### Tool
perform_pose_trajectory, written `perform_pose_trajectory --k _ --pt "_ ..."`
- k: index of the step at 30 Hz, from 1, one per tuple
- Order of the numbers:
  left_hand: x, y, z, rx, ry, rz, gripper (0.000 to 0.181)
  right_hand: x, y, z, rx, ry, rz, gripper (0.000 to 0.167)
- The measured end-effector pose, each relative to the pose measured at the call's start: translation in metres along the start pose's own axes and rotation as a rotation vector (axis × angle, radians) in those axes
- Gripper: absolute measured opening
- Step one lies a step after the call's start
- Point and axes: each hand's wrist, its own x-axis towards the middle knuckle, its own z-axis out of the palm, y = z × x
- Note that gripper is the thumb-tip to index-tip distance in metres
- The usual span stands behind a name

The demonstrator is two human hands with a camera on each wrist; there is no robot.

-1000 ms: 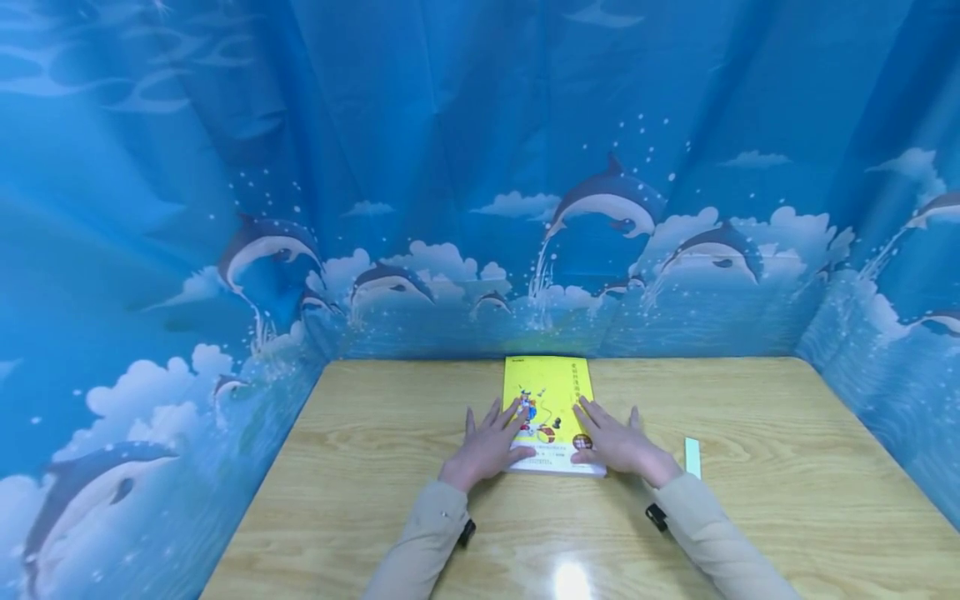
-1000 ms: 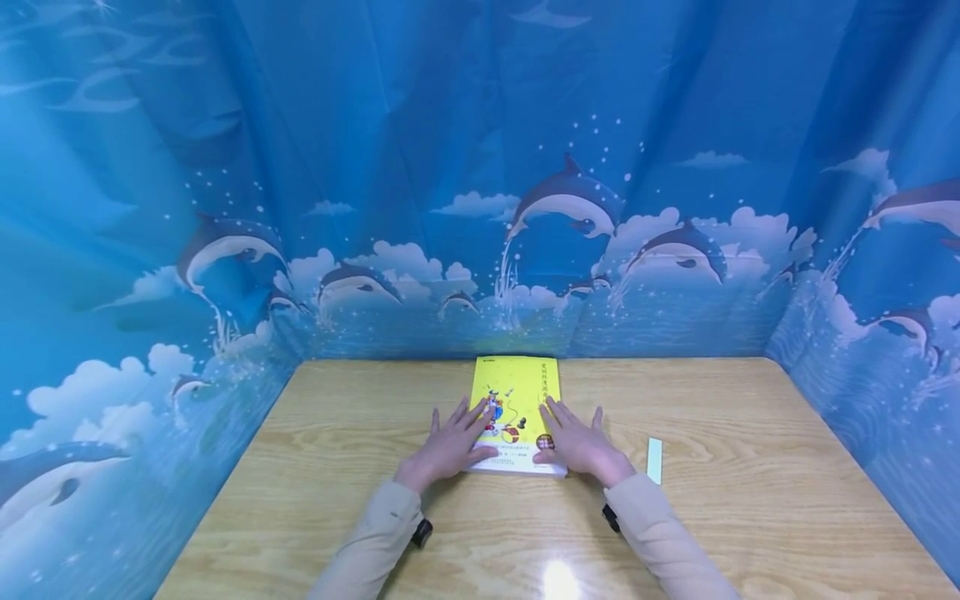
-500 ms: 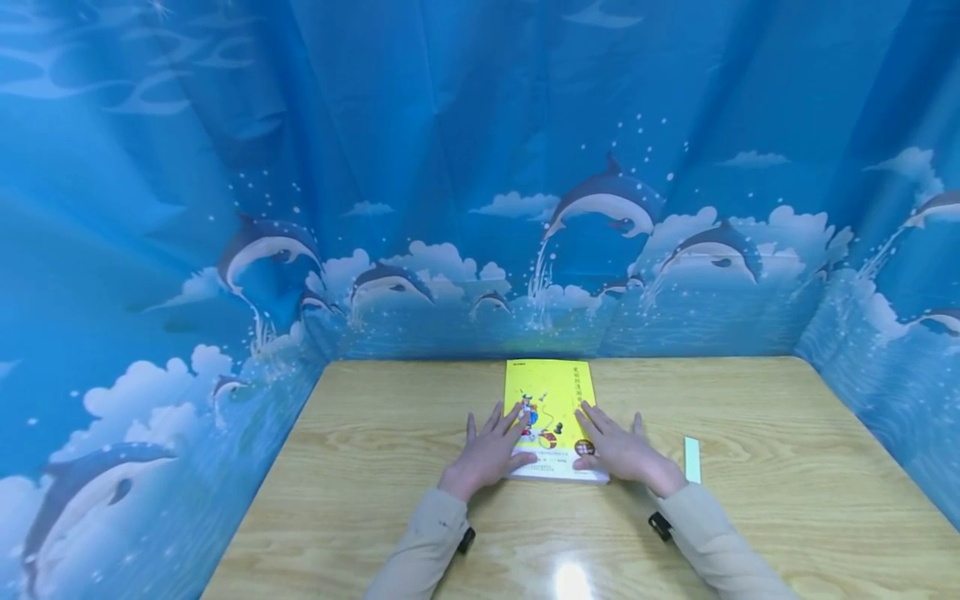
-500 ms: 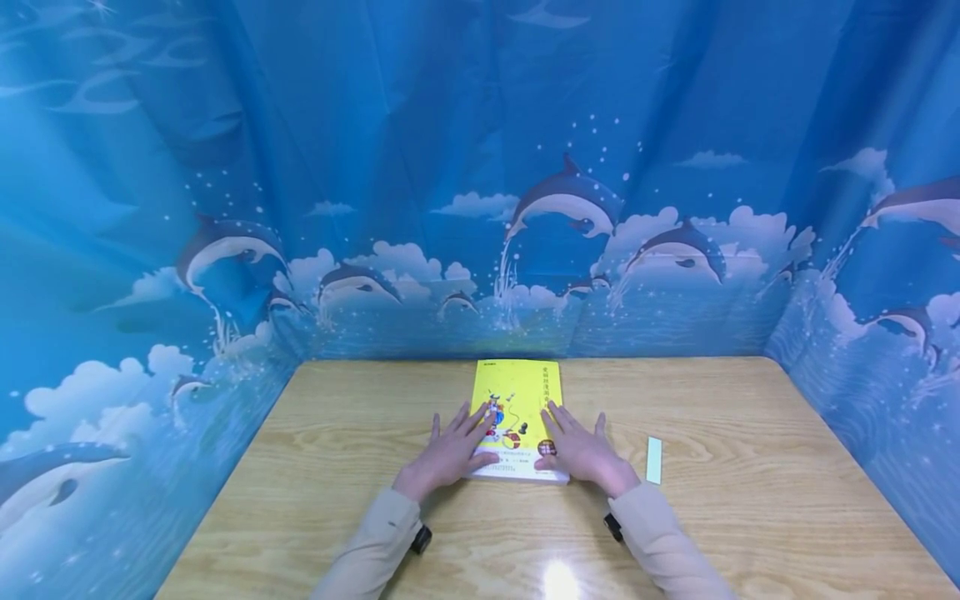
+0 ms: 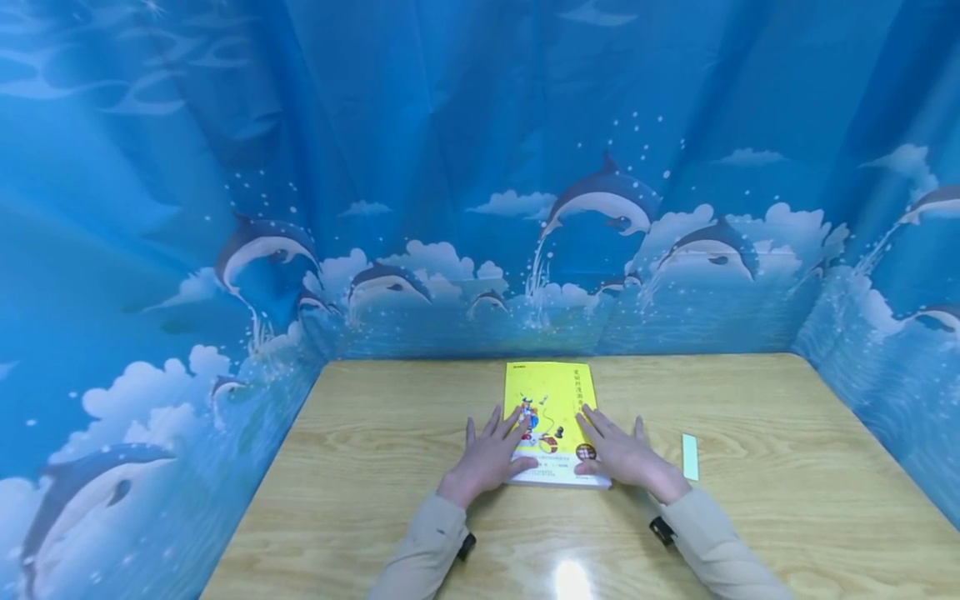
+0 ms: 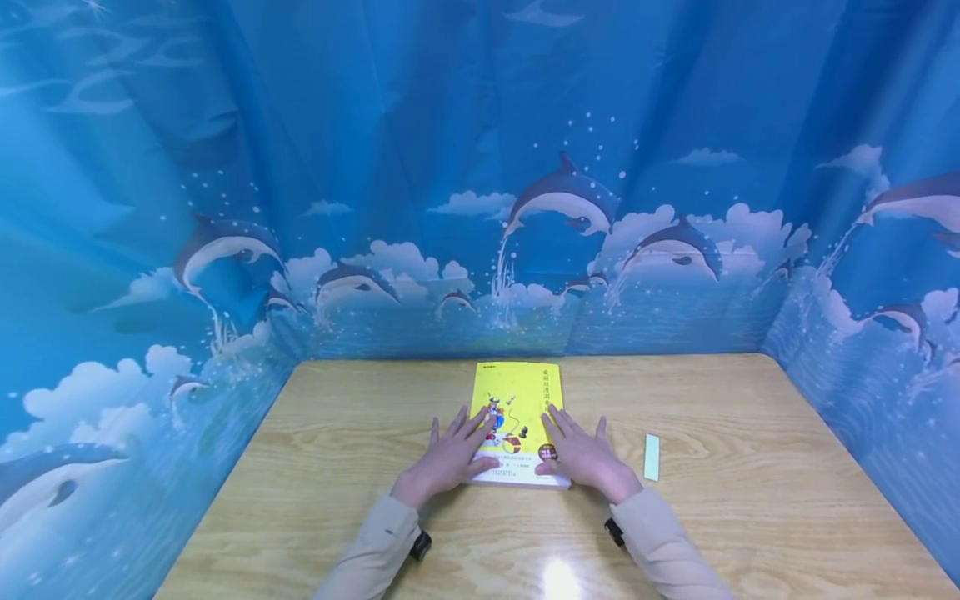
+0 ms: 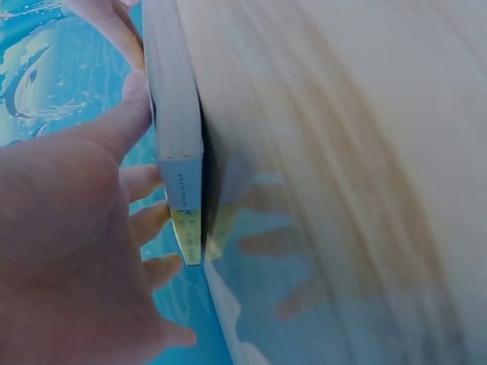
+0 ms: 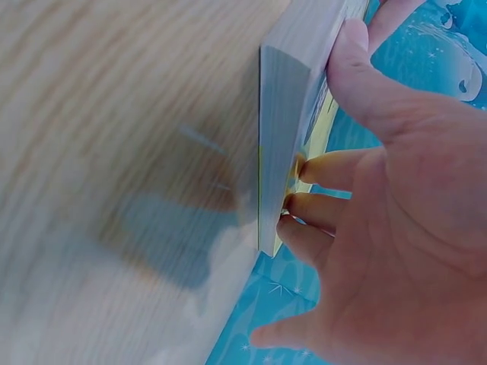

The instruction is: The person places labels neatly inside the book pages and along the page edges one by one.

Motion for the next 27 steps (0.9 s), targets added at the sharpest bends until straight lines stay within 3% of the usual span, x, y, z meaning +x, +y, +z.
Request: perform_pose_trajectory --k 8,15,27 --pt "-0.005 0.006 -0.003 -0.003 -0.026 -0.014 0.077 -0.006 -0.001 0.001 0.011 -0.005 0.015 0.093" --pt "-0.007 0.005 0.003 -0.026 -0.007 0.006 0.078 -0.011 -0.001 0.003 -0.006 0.009 0.001 0.094" --pt "-0.02 0.013 -0.005 -0.039 -0.039 0.002 0.074 -0.022 -0.002 0.006 -0.003 0.018 -0.016 0.095"
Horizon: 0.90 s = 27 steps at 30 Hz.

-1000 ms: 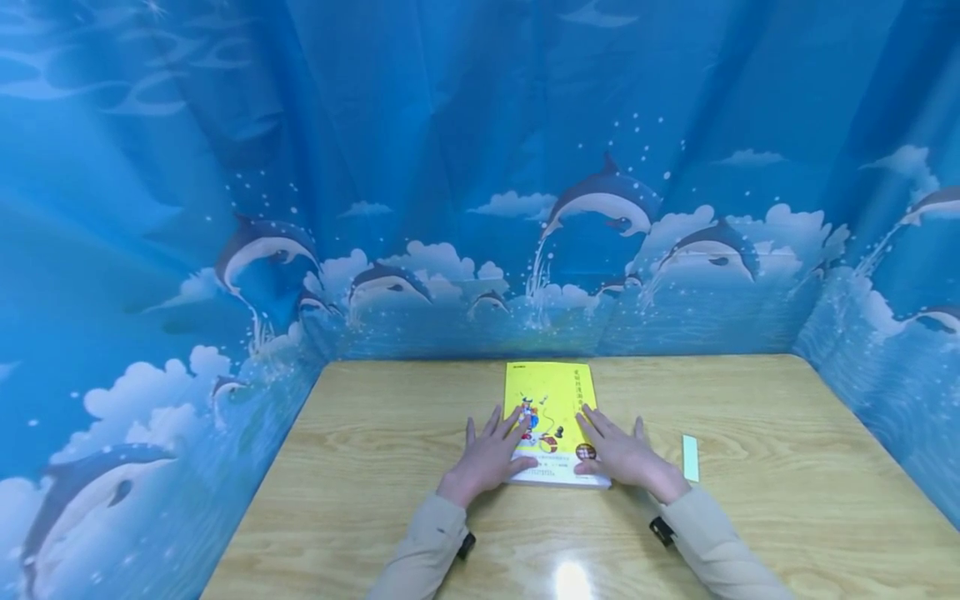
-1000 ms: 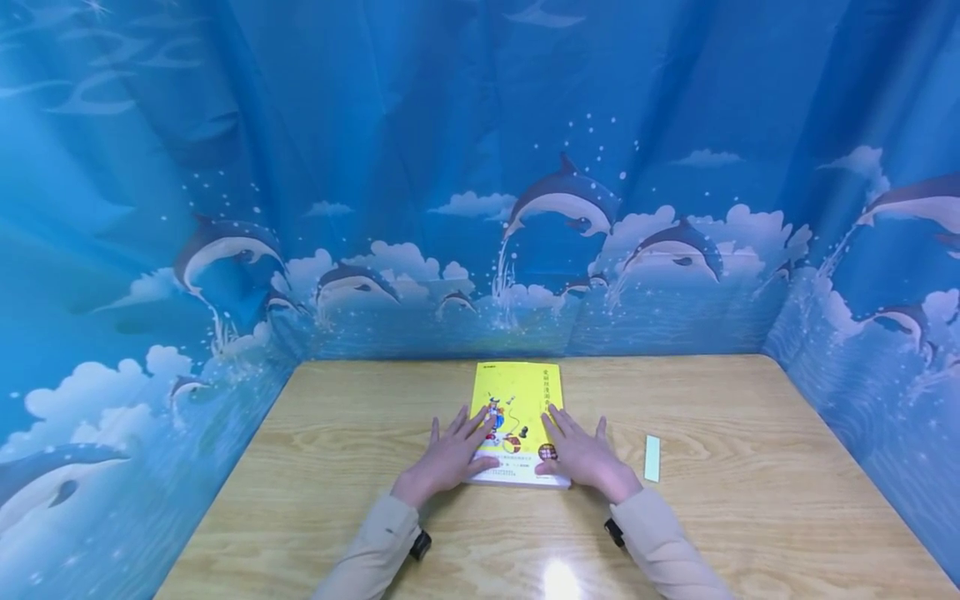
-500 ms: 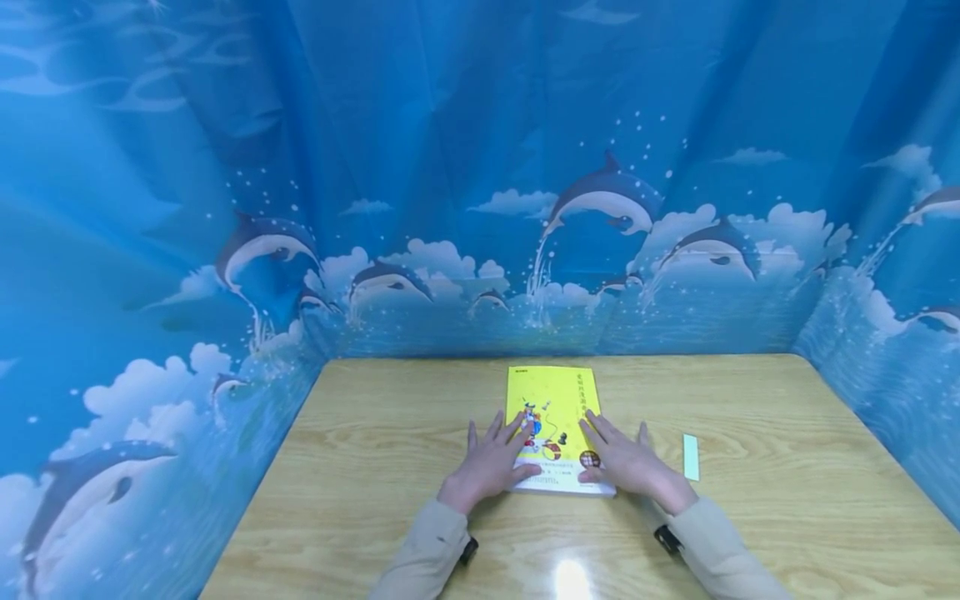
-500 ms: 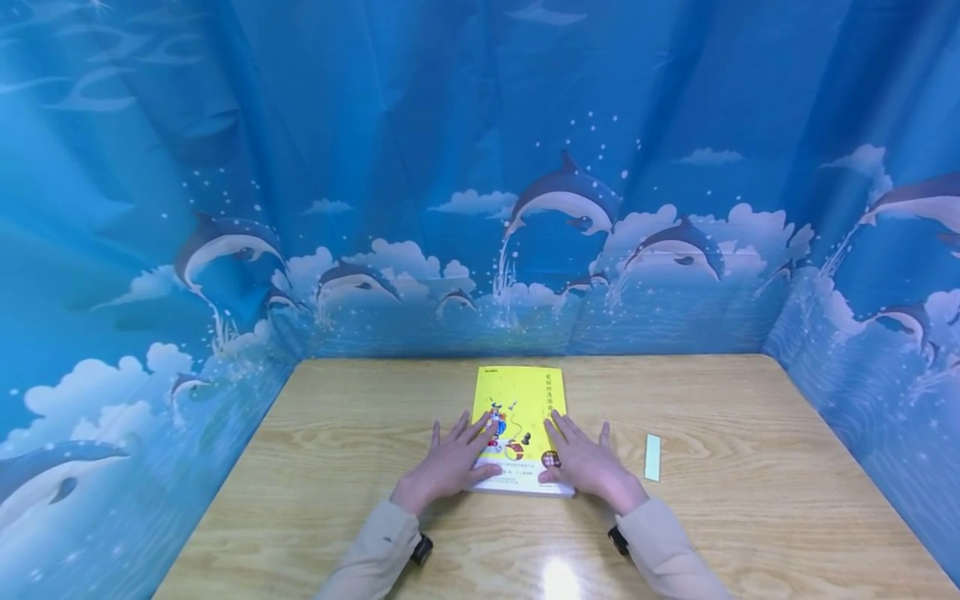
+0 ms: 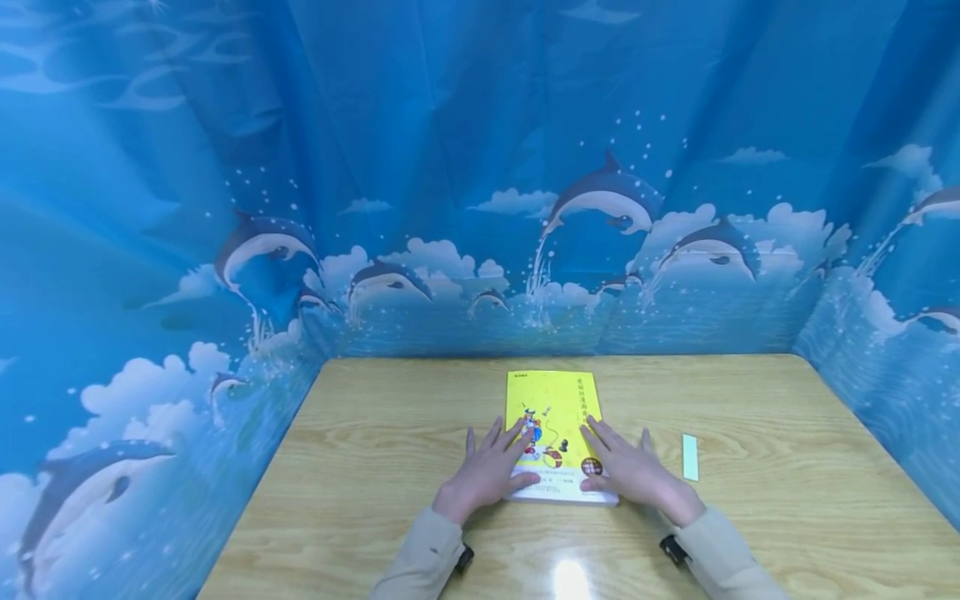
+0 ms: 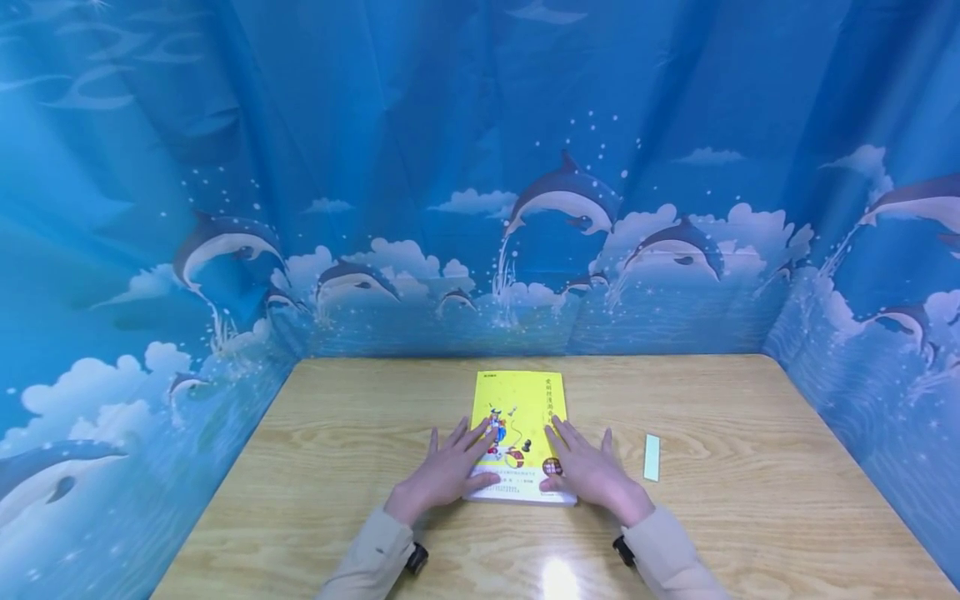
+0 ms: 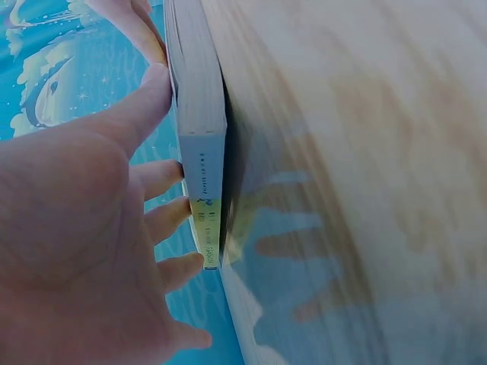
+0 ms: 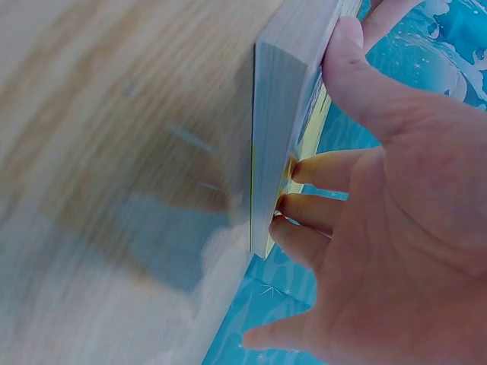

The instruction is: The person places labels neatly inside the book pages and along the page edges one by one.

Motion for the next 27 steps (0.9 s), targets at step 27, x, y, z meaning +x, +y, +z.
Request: perform_pose_trajectory --k 27 --pt "-0.019 0.011 0.007 -0.02 -0.008 0.014 0.078 -0.021 -0.012 0.003 -0.024 0.009 0.021 0.095"
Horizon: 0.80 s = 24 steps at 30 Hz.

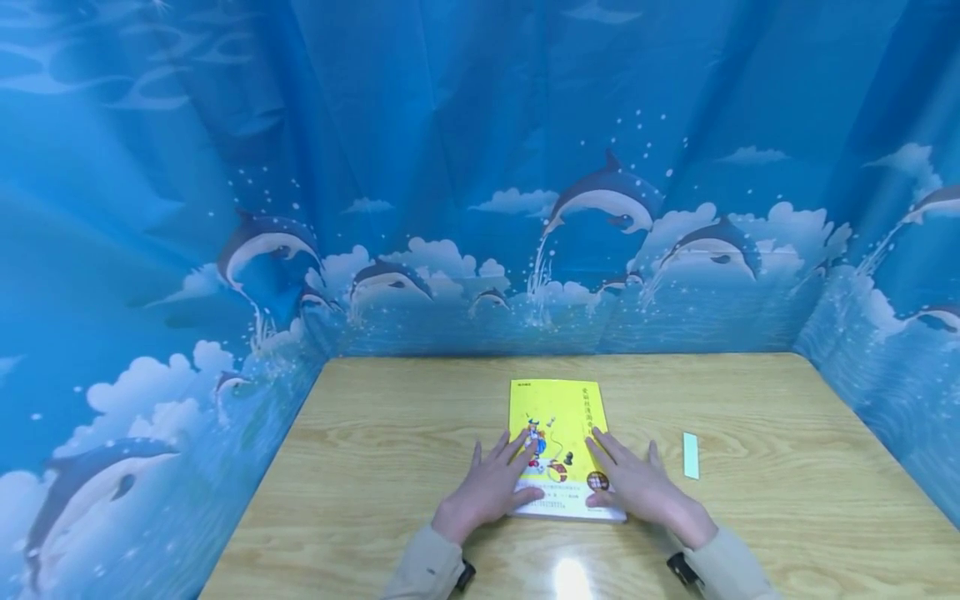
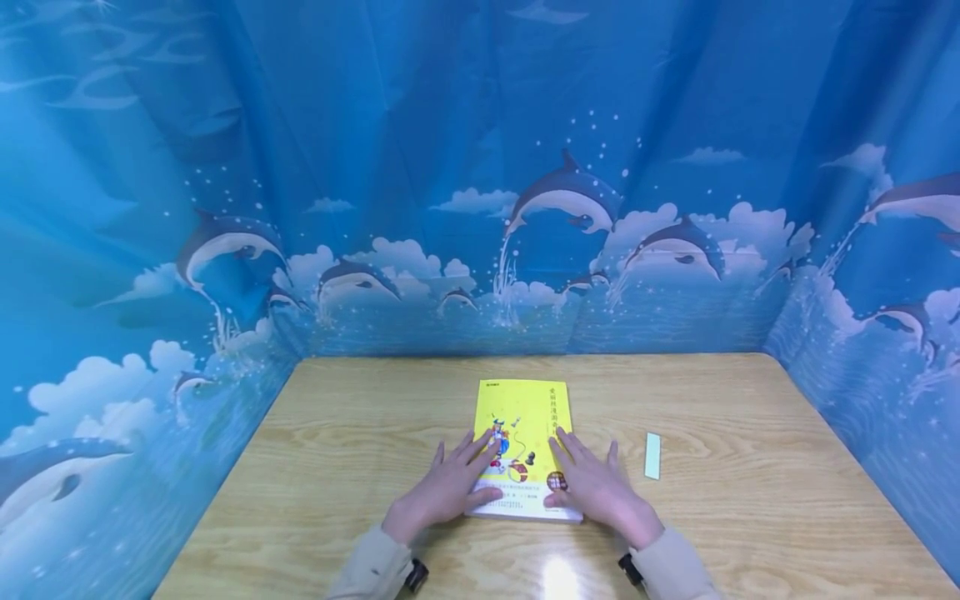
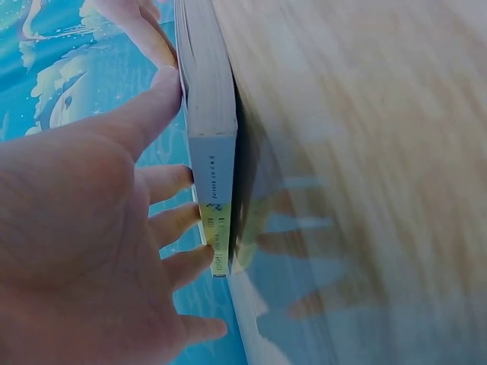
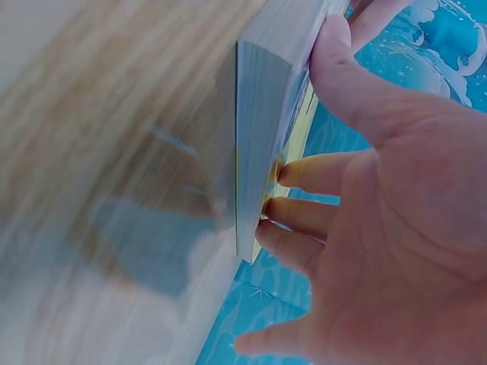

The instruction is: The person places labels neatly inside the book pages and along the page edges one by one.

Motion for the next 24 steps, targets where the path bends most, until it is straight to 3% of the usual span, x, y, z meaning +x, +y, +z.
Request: perform_pose_trajectory --k 24 --pt "-0.013 0.005 0.003 -0.007 0.007 0.001 0.08 -0.014 -0.004 0.006 -0.013 0.026 -0.002 0.095"
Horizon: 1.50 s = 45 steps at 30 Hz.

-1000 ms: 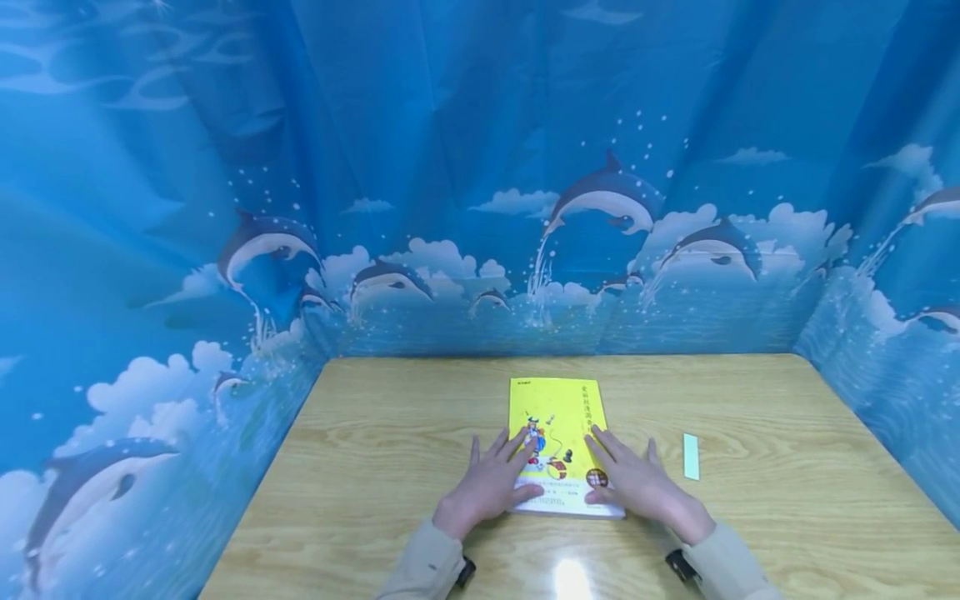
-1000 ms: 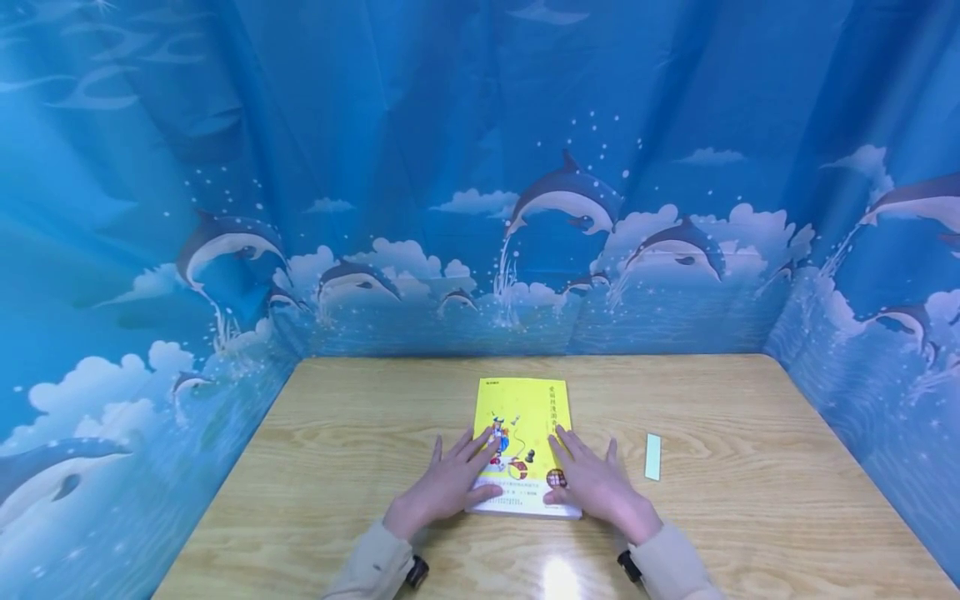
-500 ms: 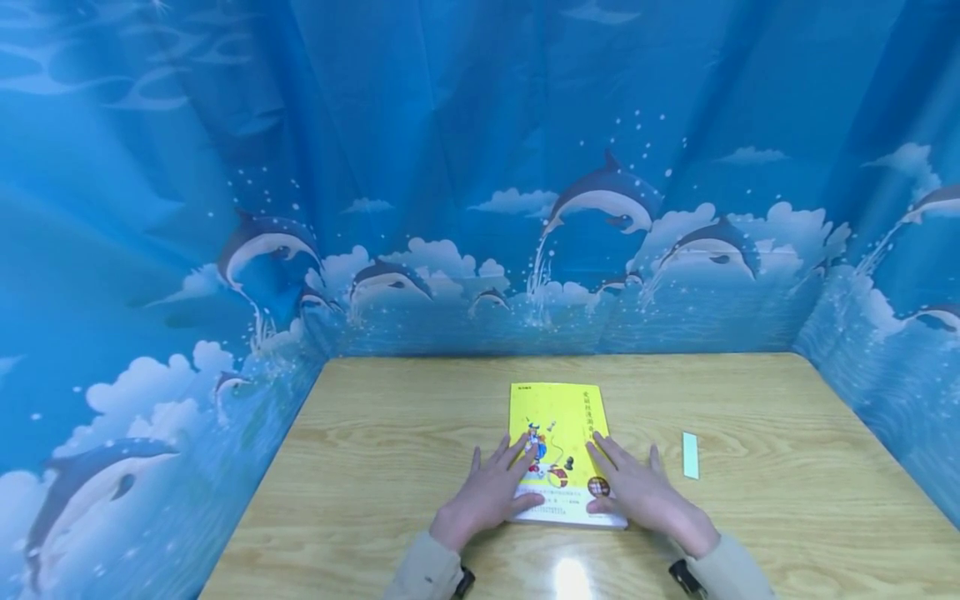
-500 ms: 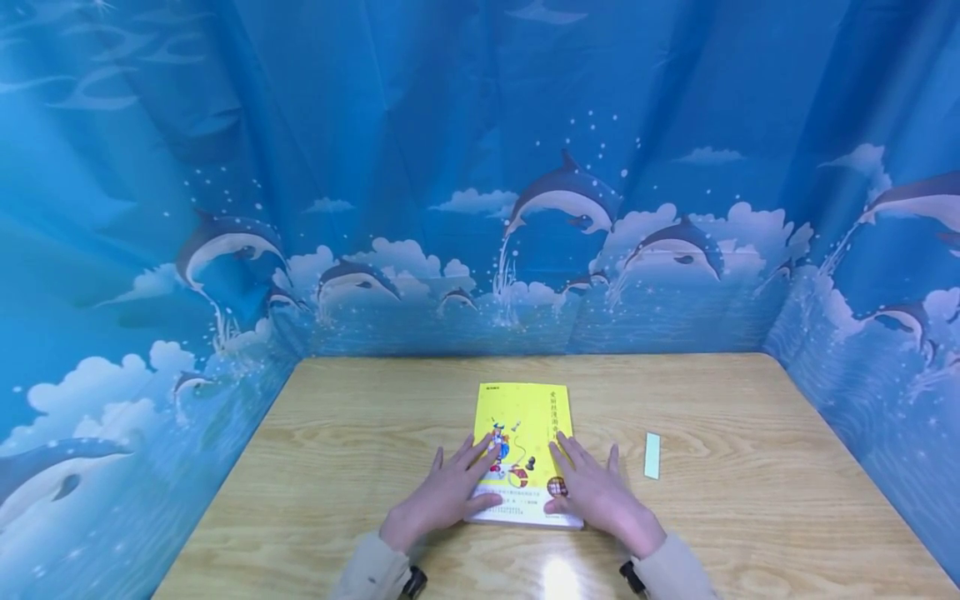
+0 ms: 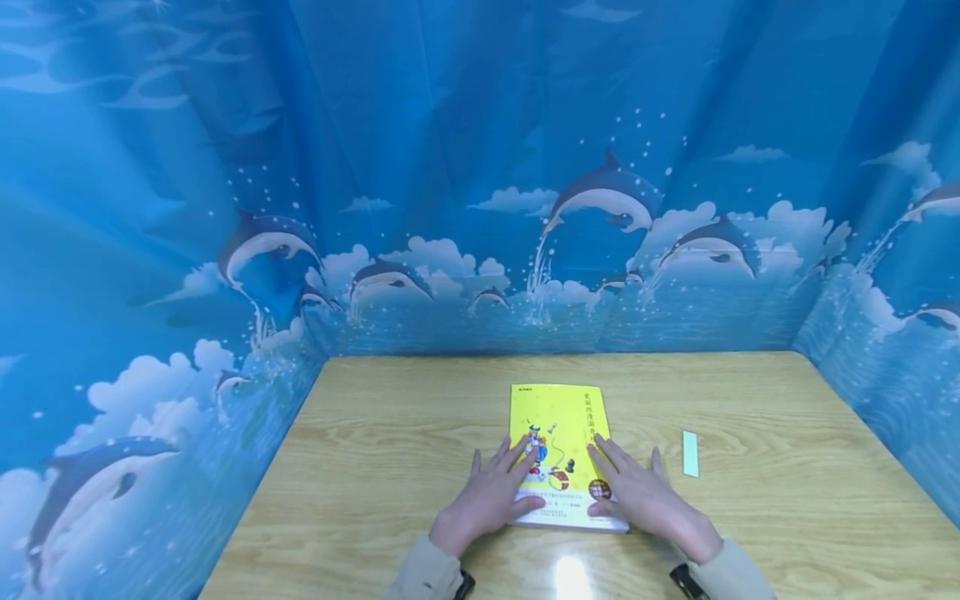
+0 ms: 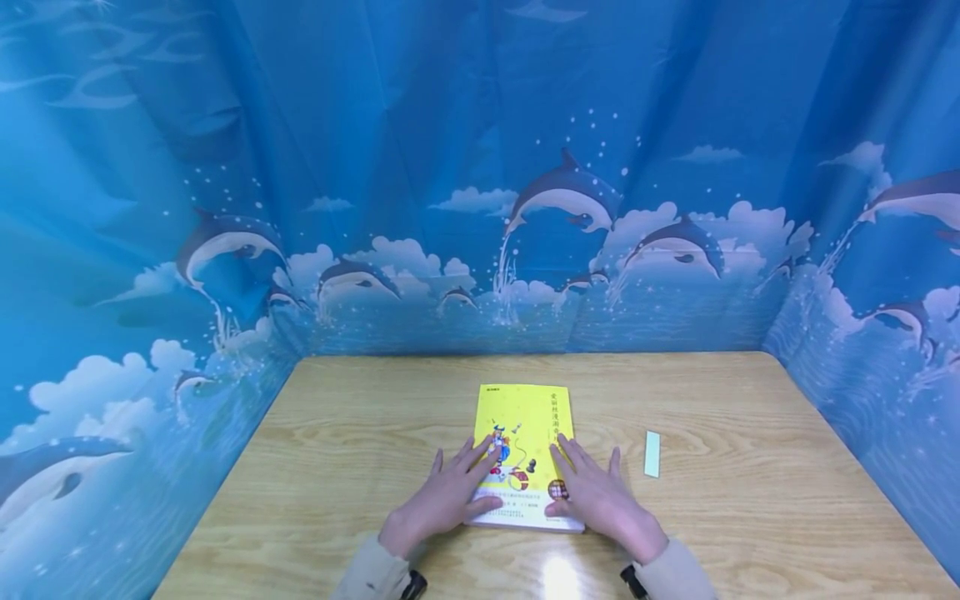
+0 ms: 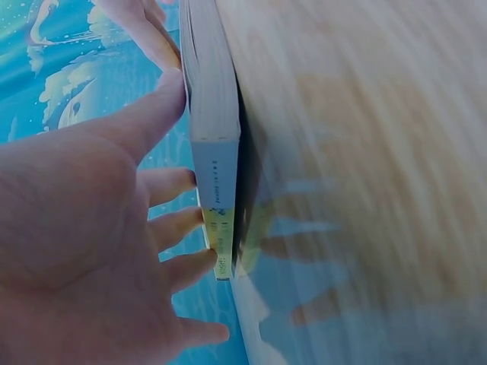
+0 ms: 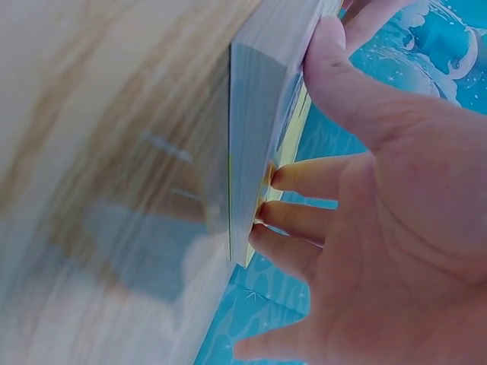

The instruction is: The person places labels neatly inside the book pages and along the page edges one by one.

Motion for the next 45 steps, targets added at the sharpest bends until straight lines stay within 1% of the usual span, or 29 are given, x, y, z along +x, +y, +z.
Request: perform_pose_trajectory --k 5,11,14,18,21,23,25,29,33,39,45 --pt "0.001 0.003 -0.002 0.03 0.019 0.018 0.079 0.0 0.0 0.0 0.017 0.02 0.0 0.094" --pt "0.004 0.011 -0.002 0.096 0.055 0.05 0.072 0.001 0.002 0.0 0.034 0.05 0.007 0.093" --pt "0.005 0.018 -0.001 0.115 0.063 0.087 0.069 0.002 0.002 0.001 0.035 0.057 0.016 0.094" --pt "0.005 0.028 -0.001 0.111 0.058 0.161 0.072 0.003 0.002 0.002 0.035 0.069 0.023 0.094" --pt "0.005 0.032 0.003 0.125 0.058 0.204 0.077 0.004 0.002 0.002 0.035 0.07 0.027 0.094" --pt "0.006 0.032 0.006 0.141 0.066 0.219 0.08 0.005 0.003 0.001 0.04 0.064 0.031 0.094" --pt "0.006 0.032 0.008 0.157 0.076 0.224 0.081 0.006 0.003 0.001 0.049 0.058 0.035 0.094" --pt "0.008 0.032 0.008 0.176 0.09 0.235 0.078 0.007 0.004 -0.002 0.067 0.042 0.036 0.095" --pt "0.008 0.032 0.006 0.175 0.084 0.244 0.076 0.007 0.008 -0.005 0.071 0.047 0.028 0.089" --pt "0.007 0.031 0.005 0.138 0.057 0.244 0.074 0.006 0.015 -0.009 0.036 0.09 0.005 0.074" --pt "0.007 0.03 0.002 0.094 0.027 0.249 0.07 0.006 0.022 -0.014 -0.001 0.136 0.017 0.063"
